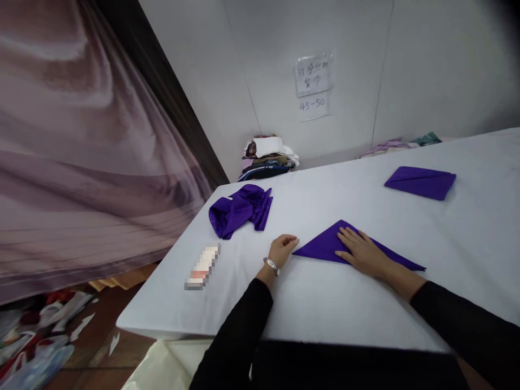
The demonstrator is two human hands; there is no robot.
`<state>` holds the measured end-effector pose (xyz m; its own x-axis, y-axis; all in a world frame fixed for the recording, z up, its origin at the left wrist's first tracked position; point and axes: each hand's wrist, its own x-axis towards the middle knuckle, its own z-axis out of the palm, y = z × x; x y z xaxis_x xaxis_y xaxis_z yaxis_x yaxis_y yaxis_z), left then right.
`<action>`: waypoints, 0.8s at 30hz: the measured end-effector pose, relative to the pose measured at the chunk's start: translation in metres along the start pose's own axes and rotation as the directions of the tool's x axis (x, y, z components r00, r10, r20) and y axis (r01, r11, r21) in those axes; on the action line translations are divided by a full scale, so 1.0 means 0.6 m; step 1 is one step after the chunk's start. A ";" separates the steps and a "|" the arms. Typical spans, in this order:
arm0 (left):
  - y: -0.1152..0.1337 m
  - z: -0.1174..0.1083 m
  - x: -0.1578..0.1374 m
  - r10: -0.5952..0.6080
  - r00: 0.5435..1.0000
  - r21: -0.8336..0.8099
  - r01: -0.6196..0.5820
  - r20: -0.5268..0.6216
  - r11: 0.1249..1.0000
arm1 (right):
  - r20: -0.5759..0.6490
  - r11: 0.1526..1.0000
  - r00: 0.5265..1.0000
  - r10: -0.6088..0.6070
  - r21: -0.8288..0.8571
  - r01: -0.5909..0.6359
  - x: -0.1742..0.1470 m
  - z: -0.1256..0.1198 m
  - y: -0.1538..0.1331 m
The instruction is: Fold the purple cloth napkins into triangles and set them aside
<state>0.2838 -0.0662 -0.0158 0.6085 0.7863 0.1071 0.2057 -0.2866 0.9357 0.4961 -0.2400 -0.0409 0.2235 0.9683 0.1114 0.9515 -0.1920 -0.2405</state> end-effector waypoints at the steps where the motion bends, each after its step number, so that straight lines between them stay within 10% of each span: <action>1: -0.002 -0.007 -0.016 0.033 0.999 0.021 -0.034 0.026 0.999 | 0.004 1.000 1.000 0.000 -0.004 0.000 0.000 -0.001 0.000; 6: -0.005 -0.006 -0.044 0.208 0.973 0.288 -0.227 0.096 0.930 | 0.005 1.000 1.000 -0.003 -0.013 0.003 -0.002 -0.001 0.000; 24: 0.032 0.000 -0.094 0.167 0.935 0.515 -0.315 0.314 0.797 | 0.086 0.962 0.964 -0.251 0.129 0.239 -0.016 -0.043 0.028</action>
<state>0.2535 -0.1157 -0.0038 0.8437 0.5152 0.1506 0.3668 -0.7583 0.5389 0.5153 -0.2564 -0.0209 -0.0416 0.9955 0.0853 0.9418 0.0675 -0.3293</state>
